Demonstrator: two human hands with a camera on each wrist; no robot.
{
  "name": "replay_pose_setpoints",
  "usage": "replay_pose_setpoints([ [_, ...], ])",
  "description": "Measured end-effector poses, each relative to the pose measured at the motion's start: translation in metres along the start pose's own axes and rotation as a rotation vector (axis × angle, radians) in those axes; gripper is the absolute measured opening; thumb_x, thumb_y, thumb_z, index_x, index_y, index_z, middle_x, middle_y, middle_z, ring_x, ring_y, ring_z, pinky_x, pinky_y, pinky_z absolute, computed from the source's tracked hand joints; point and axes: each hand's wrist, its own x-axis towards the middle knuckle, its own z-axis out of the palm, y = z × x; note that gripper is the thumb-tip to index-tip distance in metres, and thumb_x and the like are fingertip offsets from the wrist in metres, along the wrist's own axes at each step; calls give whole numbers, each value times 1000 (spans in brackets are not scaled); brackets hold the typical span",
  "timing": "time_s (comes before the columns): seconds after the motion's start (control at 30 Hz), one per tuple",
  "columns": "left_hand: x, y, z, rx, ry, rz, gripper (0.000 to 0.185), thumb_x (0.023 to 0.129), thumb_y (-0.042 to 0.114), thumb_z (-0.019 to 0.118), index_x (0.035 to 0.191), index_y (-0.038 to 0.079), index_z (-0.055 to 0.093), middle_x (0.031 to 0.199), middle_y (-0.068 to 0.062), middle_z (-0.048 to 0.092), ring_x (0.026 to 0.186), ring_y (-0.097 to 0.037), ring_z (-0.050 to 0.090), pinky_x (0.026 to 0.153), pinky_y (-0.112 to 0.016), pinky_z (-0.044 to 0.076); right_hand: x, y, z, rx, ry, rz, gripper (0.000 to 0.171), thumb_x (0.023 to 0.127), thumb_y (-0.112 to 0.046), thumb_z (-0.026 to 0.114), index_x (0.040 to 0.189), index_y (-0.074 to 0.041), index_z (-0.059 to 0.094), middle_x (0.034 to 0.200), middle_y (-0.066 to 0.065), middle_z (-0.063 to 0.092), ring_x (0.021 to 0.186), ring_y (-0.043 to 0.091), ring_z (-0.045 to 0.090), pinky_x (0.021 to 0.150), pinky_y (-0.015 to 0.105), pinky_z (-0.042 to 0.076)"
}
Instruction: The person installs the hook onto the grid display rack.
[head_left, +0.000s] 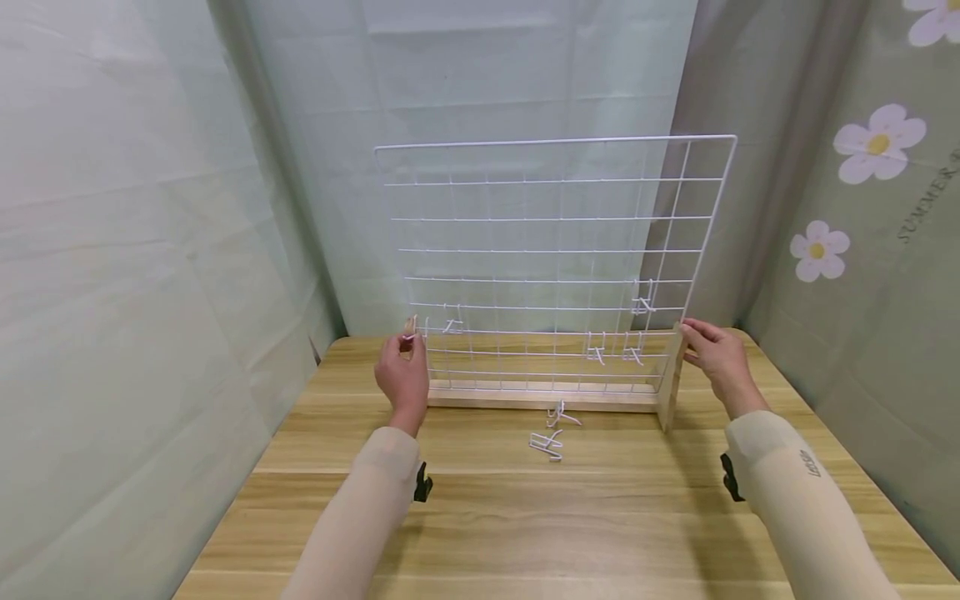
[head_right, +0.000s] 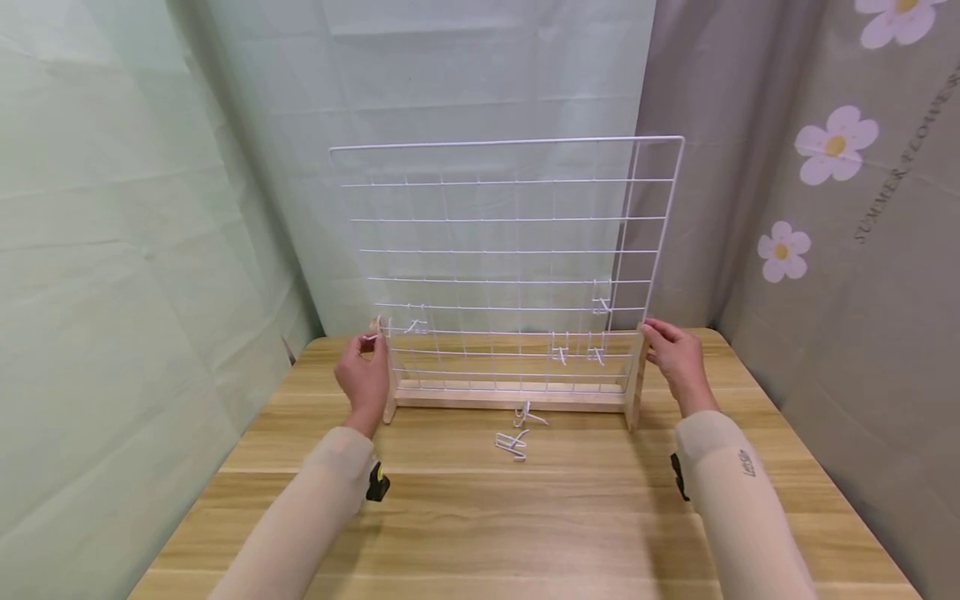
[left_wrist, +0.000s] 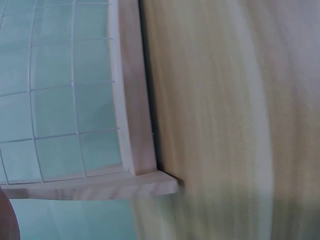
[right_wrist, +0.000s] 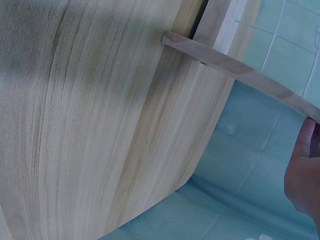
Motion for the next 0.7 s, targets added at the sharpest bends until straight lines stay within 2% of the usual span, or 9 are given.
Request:
replay_pose_setpoints([
  [0.13, 4, 3, 4, -29, -7, -20, 17, 95, 18, 68, 97, 1, 69, 93, -12, 68, 88, -27, 63, 84, -42, 46, -1, 1, -1, 13, -6, -16, 59, 102, -34, 54, 145, 6, 44, 121, 1, 57, 104, 8, 55, 88, 25, 51],
  [0.3, 10, 9, 7, -47, 3, -11, 18, 96, 18, 67, 100, 0, 69, 95, -13, 68, 89, -26, 64, 83, -38, 51, 0, 2, -1, 4, -5, -17, 58, 103, -34, 51, 145, 5, 43, 131, 12, 54, 108, 11, 55, 86, 23, 51],
  [0.4, 12, 13, 9, -47, -5, -30, 19, 96, 19, 66, 101, 1, 68, 96, -12, 67, 90, -24, 63, 82, -36, 52, 0, 2, -1, -13, -1, -14, 58, 103, -36, 50, 146, 3, 44, 139, 19, 48, 113, 15, 54, 89, 24, 50],
  [0.57, 16, 16, 13, -48, -10, -45, 19, 97, 19, 65, 102, 1, 68, 98, -11, 67, 92, -24, 63, 84, -35, 52, 0, 3, -1, -10, 4, -15, 59, 103, -37, 51, 145, 3, 45, 138, 18, 49, 110, 13, 55, 86, 22, 50],
  [0.7, 18, 18, 15, -51, 19, -30, 18, 96, 17, 65, 101, 0, 68, 97, -13, 68, 91, -26, 64, 85, -38, 52, 1, 3, -1, -8, 2, -19, 59, 103, -37, 52, 145, 4, 44, 136, 16, 50, 108, 10, 55, 87, 23, 50],
])
